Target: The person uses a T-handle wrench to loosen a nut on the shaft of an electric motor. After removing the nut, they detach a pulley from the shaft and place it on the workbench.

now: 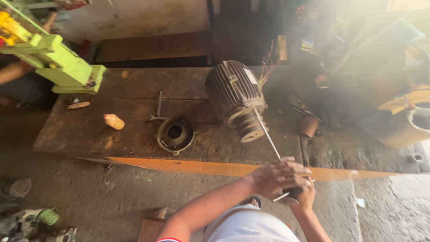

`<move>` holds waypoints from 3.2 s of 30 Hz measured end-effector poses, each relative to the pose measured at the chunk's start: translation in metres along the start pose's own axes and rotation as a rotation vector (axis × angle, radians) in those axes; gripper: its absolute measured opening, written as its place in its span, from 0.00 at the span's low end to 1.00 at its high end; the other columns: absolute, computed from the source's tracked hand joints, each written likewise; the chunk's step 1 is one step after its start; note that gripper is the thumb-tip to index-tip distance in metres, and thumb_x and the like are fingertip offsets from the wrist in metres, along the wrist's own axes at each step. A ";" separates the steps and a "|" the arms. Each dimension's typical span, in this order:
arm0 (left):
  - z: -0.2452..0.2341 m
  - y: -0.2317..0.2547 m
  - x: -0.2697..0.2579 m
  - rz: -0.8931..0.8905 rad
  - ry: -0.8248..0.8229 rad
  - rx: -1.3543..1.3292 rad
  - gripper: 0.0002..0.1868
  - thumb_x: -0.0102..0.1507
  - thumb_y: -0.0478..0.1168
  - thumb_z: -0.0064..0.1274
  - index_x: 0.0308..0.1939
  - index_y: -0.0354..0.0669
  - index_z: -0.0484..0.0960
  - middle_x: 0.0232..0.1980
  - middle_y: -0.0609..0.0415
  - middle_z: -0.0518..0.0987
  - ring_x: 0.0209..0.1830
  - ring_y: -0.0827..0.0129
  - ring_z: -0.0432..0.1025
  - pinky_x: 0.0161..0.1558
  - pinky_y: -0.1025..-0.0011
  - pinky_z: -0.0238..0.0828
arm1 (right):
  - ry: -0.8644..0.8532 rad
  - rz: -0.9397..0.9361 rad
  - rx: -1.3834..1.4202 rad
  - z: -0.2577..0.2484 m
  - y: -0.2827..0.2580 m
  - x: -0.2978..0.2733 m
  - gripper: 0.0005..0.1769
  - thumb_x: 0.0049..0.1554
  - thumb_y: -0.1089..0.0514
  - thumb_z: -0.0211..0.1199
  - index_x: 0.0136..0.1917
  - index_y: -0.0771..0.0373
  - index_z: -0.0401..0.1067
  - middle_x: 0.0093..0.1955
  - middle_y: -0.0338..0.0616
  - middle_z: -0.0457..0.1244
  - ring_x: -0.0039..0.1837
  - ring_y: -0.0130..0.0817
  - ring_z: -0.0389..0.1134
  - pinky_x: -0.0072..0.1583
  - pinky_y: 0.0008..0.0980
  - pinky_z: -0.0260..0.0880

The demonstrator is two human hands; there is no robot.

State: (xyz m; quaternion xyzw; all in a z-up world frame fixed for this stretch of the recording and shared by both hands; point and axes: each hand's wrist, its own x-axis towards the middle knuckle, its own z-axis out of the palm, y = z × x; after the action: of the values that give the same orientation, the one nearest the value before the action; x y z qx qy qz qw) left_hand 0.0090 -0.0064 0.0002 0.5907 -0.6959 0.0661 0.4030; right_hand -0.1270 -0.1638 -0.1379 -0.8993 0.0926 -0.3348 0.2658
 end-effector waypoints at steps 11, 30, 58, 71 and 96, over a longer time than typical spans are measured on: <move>0.064 -0.069 0.005 -0.201 -0.243 0.182 0.43 0.59 0.75 0.50 0.69 0.55 0.68 0.69 0.48 0.72 0.74 0.48 0.65 0.77 0.32 0.50 | -0.171 0.168 -0.115 0.009 0.050 0.036 0.07 0.43 0.60 0.67 0.37 0.59 0.72 0.36 0.45 0.68 0.44 0.49 0.71 0.53 0.44 0.69; 0.060 -0.065 0.014 -0.238 -0.188 0.210 0.40 0.63 0.69 0.50 0.72 0.54 0.66 0.73 0.48 0.70 0.76 0.45 0.64 0.80 0.38 0.53 | -0.146 0.103 -0.036 0.003 0.059 0.049 0.08 0.44 0.61 0.66 0.40 0.58 0.71 0.37 0.43 0.66 0.44 0.48 0.69 0.53 0.45 0.66; 0.106 -0.098 0.003 -0.148 -0.117 -0.041 0.30 0.58 0.56 0.54 0.60 0.47 0.79 0.56 0.48 0.82 0.51 0.58 0.78 0.62 0.60 0.72 | -0.065 0.594 0.324 0.048 0.079 0.016 0.07 0.57 0.61 0.58 0.50 0.59 0.72 0.48 0.42 0.68 0.52 0.32 0.72 0.50 0.33 0.72; -0.138 -0.169 -0.017 -0.271 0.091 0.276 0.23 0.66 0.47 0.56 0.65 0.52 0.74 0.69 0.52 0.71 0.73 0.57 0.66 0.77 0.49 0.58 | -0.199 0.564 -0.350 -0.015 0.017 0.039 0.17 0.59 0.50 0.65 0.62 0.48 0.79 0.35 0.51 0.66 0.42 0.48 0.69 0.51 0.43 0.67; -0.220 -0.379 -0.038 -0.668 0.490 0.341 0.20 0.68 0.53 0.54 0.56 0.45 0.75 0.60 0.45 0.75 0.64 0.52 0.69 0.66 0.55 0.65 | -0.084 0.031 -0.056 0.146 -0.106 0.184 0.68 0.31 0.40 0.83 0.76 0.46 0.46 0.79 0.67 0.39 0.76 0.70 0.50 0.67 0.60 0.68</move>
State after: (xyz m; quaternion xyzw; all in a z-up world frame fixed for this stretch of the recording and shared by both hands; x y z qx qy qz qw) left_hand 0.4467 0.0369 -0.0232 0.8079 -0.3303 0.1841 0.4521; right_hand 0.1065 -0.0775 -0.0717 -0.9181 0.1048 -0.2899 0.2492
